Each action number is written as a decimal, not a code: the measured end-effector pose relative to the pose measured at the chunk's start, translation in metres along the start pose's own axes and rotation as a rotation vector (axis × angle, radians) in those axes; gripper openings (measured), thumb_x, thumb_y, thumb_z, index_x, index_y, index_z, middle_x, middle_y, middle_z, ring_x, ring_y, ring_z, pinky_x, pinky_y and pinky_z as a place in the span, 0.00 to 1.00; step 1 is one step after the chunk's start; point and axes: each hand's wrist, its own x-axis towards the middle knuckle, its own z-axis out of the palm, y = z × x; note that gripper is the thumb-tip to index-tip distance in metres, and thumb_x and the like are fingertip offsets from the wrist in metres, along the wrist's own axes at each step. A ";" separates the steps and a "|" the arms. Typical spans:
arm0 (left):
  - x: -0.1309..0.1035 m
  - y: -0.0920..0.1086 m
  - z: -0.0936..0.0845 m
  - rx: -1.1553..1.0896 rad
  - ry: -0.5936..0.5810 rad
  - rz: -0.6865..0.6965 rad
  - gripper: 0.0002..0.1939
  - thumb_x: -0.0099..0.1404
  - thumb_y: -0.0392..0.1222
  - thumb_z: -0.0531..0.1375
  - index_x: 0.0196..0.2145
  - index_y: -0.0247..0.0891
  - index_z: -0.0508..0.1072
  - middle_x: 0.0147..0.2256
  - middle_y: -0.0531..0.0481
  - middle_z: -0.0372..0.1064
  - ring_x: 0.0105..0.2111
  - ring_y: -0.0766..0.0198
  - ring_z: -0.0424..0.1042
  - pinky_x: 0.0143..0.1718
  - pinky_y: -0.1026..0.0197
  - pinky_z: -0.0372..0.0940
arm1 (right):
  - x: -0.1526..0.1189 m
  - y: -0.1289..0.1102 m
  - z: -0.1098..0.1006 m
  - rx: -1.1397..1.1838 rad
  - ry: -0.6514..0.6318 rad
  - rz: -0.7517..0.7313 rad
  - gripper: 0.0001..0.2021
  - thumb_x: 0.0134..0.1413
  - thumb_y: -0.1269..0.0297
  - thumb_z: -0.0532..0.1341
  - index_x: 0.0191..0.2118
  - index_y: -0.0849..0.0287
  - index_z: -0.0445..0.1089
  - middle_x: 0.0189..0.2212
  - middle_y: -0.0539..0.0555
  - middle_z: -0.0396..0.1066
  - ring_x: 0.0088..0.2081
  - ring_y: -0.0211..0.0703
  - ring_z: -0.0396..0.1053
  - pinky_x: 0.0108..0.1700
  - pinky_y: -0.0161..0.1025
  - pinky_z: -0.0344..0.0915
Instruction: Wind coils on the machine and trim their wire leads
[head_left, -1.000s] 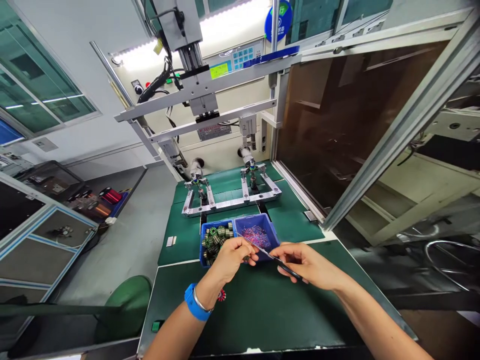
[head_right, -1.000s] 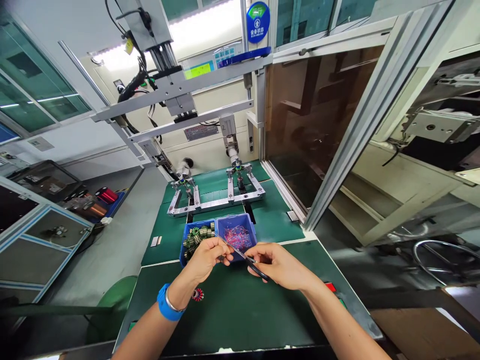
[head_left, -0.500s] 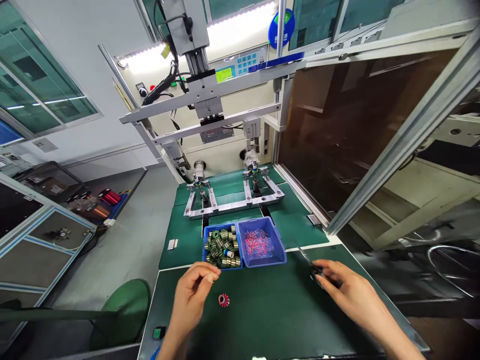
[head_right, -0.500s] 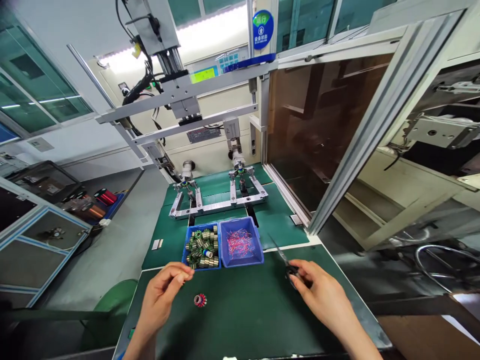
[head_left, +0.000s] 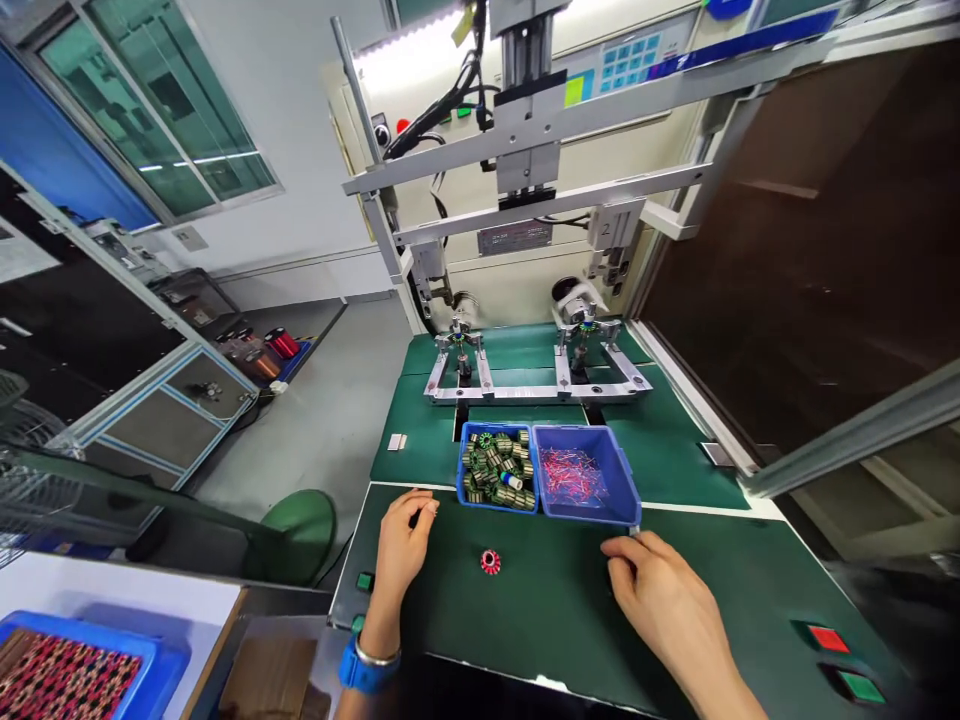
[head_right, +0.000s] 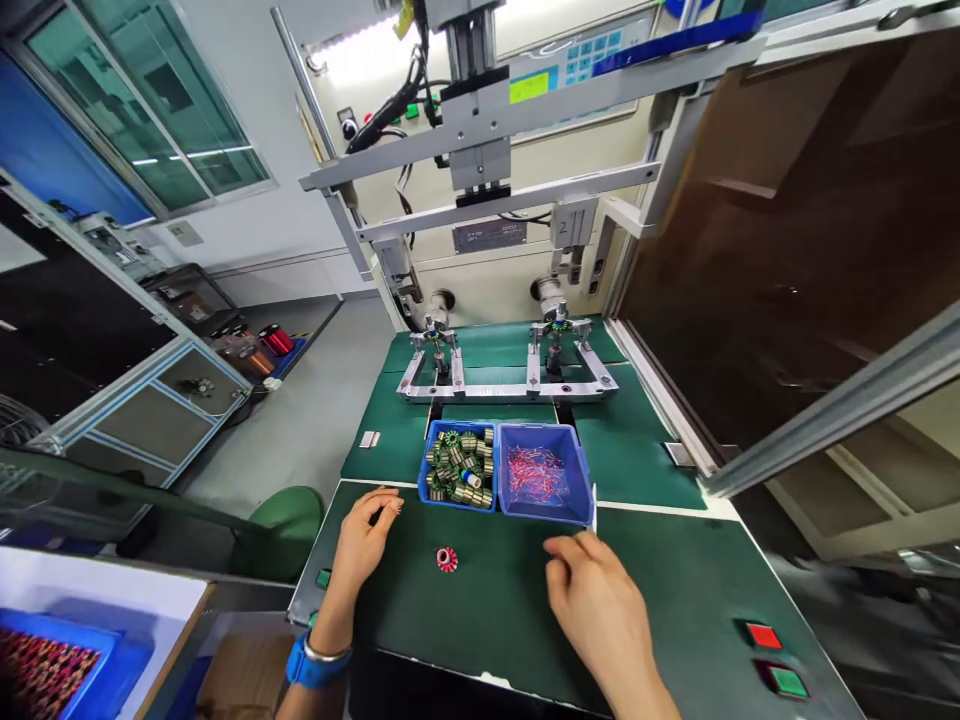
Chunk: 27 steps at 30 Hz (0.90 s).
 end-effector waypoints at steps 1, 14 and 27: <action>0.000 0.002 0.001 -0.001 -0.001 0.007 0.13 0.67 0.47 0.56 0.35 0.41 0.78 0.43 0.46 0.73 0.48 0.55 0.69 0.52 0.50 0.62 | -0.001 -0.009 0.000 0.065 -0.014 -0.027 0.13 0.58 0.67 0.51 0.35 0.56 0.73 0.32 0.54 0.71 0.34 0.47 0.72 0.38 0.43 0.70; -0.026 0.020 -0.009 -0.021 0.052 -0.014 0.13 0.66 0.47 0.59 0.46 0.41 0.74 0.49 0.45 0.69 0.52 0.54 0.66 0.55 0.49 0.59 | 0.015 -0.099 0.006 0.594 -0.427 -0.146 0.09 0.51 0.68 0.68 0.40 0.56 0.72 0.34 0.51 0.67 0.37 0.46 0.67 0.40 0.42 0.65; -0.040 0.090 0.035 -1.345 -0.550 -0.351 0.13 0.59 0.44 0.68 0.39 0.34 0.76 0.29 0.48 0.72 0.26 0.67 0.73 0.29 0.66 0.72 | 0.031 -0.081 -0.036 1.174 -0.319 -0.076 0.09 0.59 0.56 0.63 0.40 0.55 0.75 0.27 0.49 0.64 0.28 0.38 0.63 0.32 0.37 0.61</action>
